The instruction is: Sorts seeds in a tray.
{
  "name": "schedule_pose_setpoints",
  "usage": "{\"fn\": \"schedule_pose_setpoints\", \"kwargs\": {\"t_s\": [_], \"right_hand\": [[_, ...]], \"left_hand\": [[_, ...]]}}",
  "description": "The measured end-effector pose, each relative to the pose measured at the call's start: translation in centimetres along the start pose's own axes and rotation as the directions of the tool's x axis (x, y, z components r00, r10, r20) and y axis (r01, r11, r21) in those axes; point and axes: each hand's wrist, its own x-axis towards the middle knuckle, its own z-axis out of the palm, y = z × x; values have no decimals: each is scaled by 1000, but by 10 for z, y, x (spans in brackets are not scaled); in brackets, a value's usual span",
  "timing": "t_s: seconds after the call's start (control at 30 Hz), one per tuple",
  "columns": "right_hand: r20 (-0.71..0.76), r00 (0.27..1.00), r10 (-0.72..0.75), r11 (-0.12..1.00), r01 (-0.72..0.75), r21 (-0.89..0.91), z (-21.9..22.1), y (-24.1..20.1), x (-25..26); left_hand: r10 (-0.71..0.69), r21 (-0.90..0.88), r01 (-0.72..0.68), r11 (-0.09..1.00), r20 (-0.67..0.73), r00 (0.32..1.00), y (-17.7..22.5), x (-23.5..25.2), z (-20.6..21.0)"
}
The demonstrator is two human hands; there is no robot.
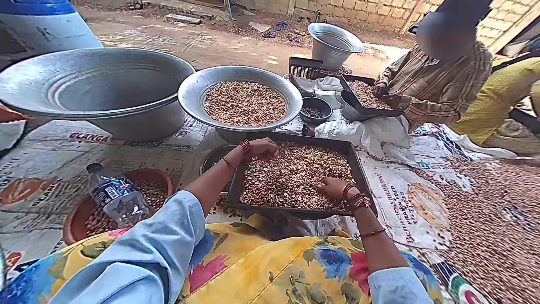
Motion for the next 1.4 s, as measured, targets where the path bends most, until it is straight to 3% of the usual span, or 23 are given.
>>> {"fn": "schedule_pose_setpoints", "kwargs": {"t_s": [0.07,0.13,0.2,0.33,0.53,0.6,0.63,0.67,0.73,0.77,0.83,0.9,0.97,1.0,1.07,1.1,1.17,1.2,1.23,1.27,1.33,1.4], "right_hand": [[-51,990,-131,967,139,214,1,-14,-7],[-165,959,-229,817,281,504,2,-22,-16],[-275,937,-216,678,347,648,-5,-28,-28],[-455,883,-118,778,367,510,-13,-14,-25],[-359,911,-202,944,278,176,-9,-7,-12],[-332,906,-265,946,310,92,-5,-12,-10],[-321,900,-295,942,330,62,-3,-15,-9],[-314,895,-316,938,344,38,0,-19,-8],[-298,895,-331,940,340,-21,6,-27,-6],[-286,903,-321,946,321,-50,8,-32,-7],[-281,906,-317,948,302,-96,12,-39,-7],[-267,912,-311,950,289,-119,15,-40,-5],[-252,917,-310,949,282,-141,16,-39,-4],[-241,916,-321,945,295,-138,14,-38,-6],[-230,872,-433,898,438,-29,7,-30,-16],[-251,800,-546,802,585,121,3,-23,-22],[-340,631,-697,446,753,483,-3,-14,-35],[-391,603,-695,340,755,561,-7,-12,-40],[-446,617,-649,331,756,564,-11,-10,-44],[-495,653,-574,406,751,521,-15,-7,-45],[-530,734,-425,697,639,326,-19,1,-36],[-442,826,-351,878,454,152,-20,6,-28]], "left_hand": [[78,181,-88,980,58,995,-28,37,-5],[109,443,-161,882,140,984,-41,65,-3],[95,555,-165,815,153,984,-39,69,10],[86,641,-170,749,160,983,-34,68,28],[63,661,-163,732,173,983,-22,62,14],[47,585,-198,787,263,964,-13,50,4],[73,435,-242,867,369,927,-13,40,-1],[147,228,-292,929,495,856,-18,32,-5],[265,-60,-306,950,677,687,-18,21,-6],[282,-99,-299,949,688,668,-11,15,-4],[252,-68,-273,960,637,728,2,13,1],[285,15,-341,940,517,807,-7,34,10],[313,273,-408,871,333,890,-13,51,23],[279,422,-362,831,248,928,-5,48,32],[269,550,-309,776,153,951,1,50,48],[288,564,-310,765,132,949,0,53,55],[329,574,-330,749,111,938,-2,54,65],[344,584,-336,739,102,934,-3,54,69],[339,597,-327,733,97,936,-2,52,72],[326,614,-314,724,97,940,-1,52,75],[292,652,-291,700,111,950,-1,53,80],[280,658,-289,695,122,952,-1,55,81]]}}
